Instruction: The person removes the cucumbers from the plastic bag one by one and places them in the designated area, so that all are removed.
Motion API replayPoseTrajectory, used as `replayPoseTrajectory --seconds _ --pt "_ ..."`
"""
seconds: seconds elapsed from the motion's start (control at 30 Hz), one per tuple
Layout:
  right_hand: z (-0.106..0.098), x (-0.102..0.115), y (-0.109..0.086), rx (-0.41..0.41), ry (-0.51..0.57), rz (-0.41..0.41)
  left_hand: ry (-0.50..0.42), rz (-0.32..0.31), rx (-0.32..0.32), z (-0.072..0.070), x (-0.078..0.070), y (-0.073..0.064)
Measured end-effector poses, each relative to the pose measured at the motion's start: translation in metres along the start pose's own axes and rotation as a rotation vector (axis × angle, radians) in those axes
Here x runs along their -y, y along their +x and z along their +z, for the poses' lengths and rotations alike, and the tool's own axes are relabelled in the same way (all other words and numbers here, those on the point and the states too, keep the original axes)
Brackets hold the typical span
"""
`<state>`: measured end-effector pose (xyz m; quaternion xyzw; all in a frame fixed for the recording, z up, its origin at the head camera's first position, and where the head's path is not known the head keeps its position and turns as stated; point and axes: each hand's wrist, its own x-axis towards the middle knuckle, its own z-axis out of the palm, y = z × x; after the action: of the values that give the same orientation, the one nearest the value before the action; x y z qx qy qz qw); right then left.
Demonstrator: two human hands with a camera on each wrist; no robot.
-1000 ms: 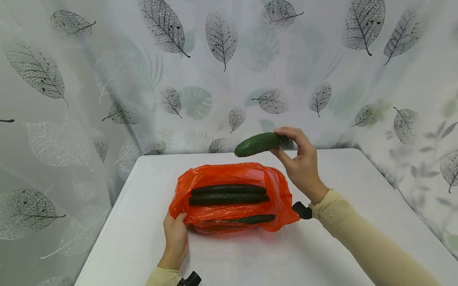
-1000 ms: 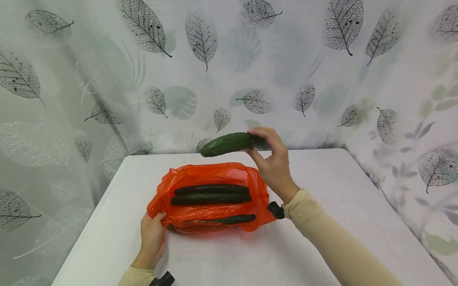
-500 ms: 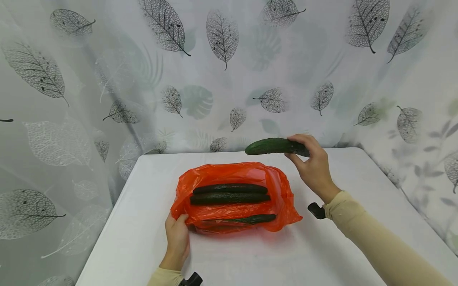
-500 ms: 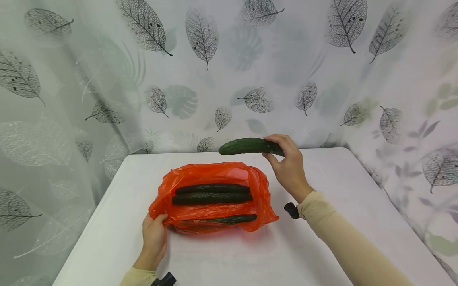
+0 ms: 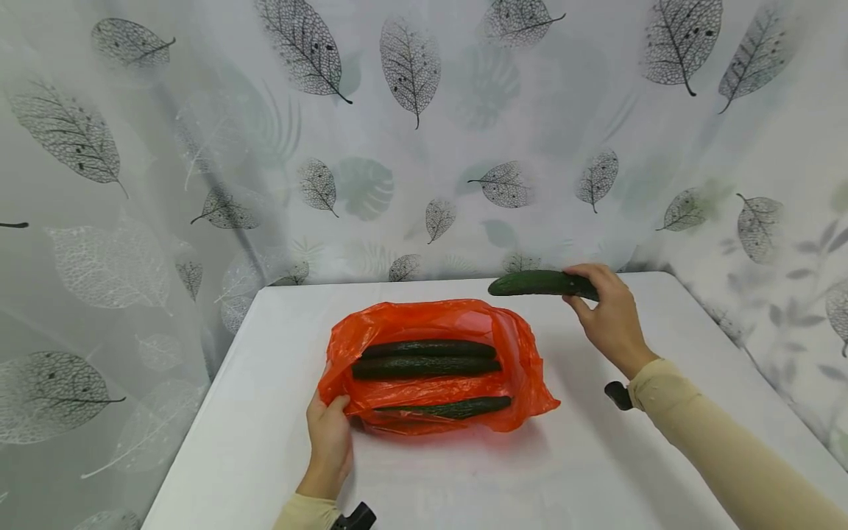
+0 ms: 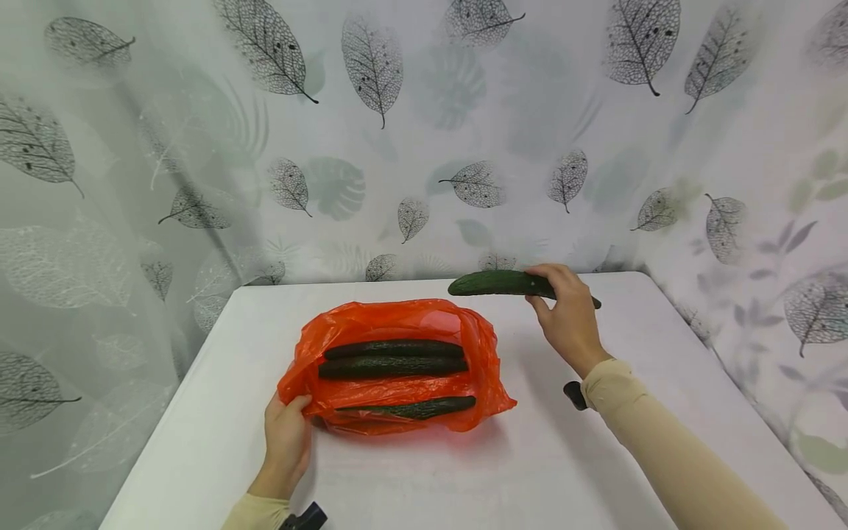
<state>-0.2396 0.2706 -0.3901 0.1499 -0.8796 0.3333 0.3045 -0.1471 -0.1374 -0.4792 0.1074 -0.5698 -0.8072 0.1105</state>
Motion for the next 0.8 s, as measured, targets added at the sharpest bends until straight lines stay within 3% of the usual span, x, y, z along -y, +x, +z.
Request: replayPoseTrajectory --seconds 0.43,0.8 --pt "-0.016 -0.049 -0.019 0.091 -0.182 -0.002 0.026 -0.031 -0.025 0.002 0.000 -0.002" --pt "-0.026 -0.072 -0.035 0.273 -0.331 -0.063 0.043 -0.055 -0.019 0.001 0.000 -0.001"
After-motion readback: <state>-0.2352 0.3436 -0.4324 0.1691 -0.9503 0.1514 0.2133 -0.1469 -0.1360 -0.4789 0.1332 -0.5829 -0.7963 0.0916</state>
